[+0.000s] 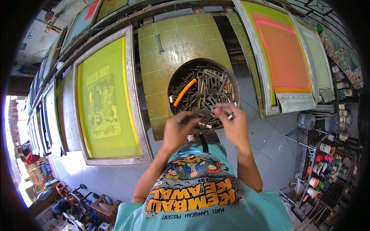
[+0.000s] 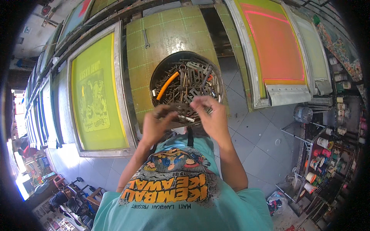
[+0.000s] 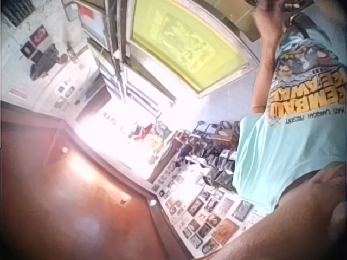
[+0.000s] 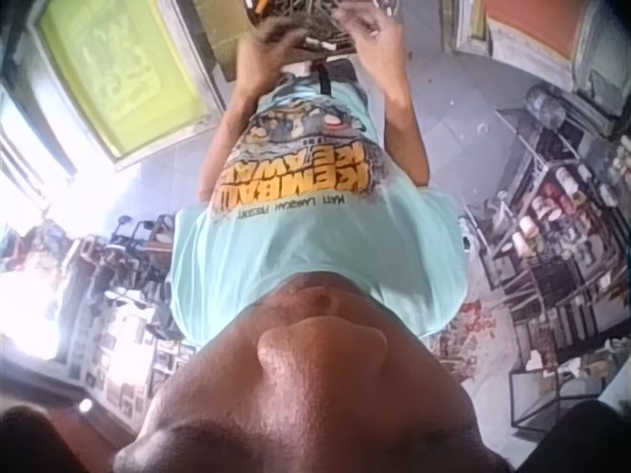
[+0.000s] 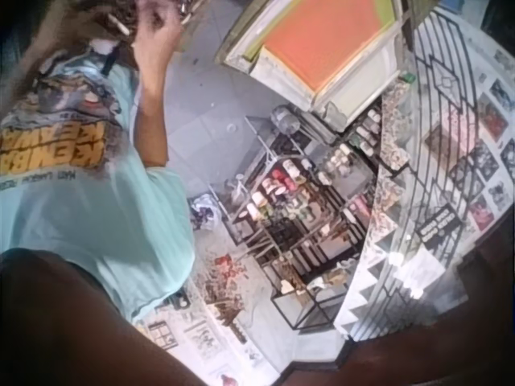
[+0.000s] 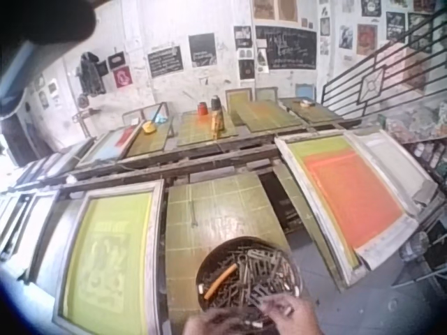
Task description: The person positions a large green screen printing frame onto a metal workbench and secures it using clamps. They use a wrench to tighten the clamps at the top of the frame, ensuring it is firmly held in place for the printing process.
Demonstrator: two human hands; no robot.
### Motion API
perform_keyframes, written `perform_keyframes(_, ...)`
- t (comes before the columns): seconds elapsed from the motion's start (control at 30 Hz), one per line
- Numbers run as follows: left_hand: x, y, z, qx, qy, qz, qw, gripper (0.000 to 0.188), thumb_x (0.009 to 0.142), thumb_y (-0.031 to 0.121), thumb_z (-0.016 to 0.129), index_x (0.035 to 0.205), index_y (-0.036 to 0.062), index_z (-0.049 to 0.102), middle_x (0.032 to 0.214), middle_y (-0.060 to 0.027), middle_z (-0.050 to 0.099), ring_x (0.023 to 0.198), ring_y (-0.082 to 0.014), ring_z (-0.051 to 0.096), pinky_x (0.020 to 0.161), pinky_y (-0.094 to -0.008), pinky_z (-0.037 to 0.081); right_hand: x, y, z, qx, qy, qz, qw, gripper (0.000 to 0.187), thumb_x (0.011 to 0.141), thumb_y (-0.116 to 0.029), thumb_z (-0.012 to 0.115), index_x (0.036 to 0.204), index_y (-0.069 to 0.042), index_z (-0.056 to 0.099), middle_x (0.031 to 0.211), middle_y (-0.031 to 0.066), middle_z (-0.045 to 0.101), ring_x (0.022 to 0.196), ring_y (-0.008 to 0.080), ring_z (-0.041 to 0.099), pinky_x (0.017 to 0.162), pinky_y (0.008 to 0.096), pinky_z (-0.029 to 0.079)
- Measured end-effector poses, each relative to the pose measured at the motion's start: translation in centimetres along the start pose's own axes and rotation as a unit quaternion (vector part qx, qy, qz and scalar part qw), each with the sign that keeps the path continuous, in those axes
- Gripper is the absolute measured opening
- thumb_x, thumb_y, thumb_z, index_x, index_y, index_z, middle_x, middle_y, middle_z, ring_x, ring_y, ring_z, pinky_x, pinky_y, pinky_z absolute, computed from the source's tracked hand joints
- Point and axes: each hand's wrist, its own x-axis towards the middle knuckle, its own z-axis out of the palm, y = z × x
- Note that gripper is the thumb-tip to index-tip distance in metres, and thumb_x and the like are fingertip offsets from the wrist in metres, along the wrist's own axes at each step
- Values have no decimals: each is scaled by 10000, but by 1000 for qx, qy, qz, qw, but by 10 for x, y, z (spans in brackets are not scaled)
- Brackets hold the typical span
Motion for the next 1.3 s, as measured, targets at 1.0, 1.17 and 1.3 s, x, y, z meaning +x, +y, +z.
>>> perform_keyframes(1.0, -4, 7, -18, 6, -8, 16, 1000, 233, 875, 118, 781, 1082, 16, 754, 908, -66, 734, 795, -122, 653, 744, -284, 522, -9, -10, 14, -77, -86, -91, 989, 231, 843, -181, 777, 1028, -51, 735, 841, 89, 706, 885, 313, 638, 875, 414, 458)
perform_keyframes(1.17, -15, -17, -52, -50, 158, -84, 983, 154, 908, 168, 782, 982, 35, 759, 819, 3, 706, 689, -41, 564, 571, -208, 442, 45, 25, -23, -457, 66, -172, 870, 215, 871, -168, 705, 1047, -58, 763, 980, 97, 654, 1017, 288, 561, 883, 436, 416)
perform_keyframes(1.3, -22, -51, -76, -28, 197, -88, 976, 286, 908, 132, 780, 1122, -42, 704, 840, -30, 707, 712, -54, 580, 598, -217, 471, 73, 41, -23, -523, 8, -230, 821, 144, 816, -111, 658, 839, -62, 792, 893, 84, 590, 988, 281, 523, 865, 406, 397)
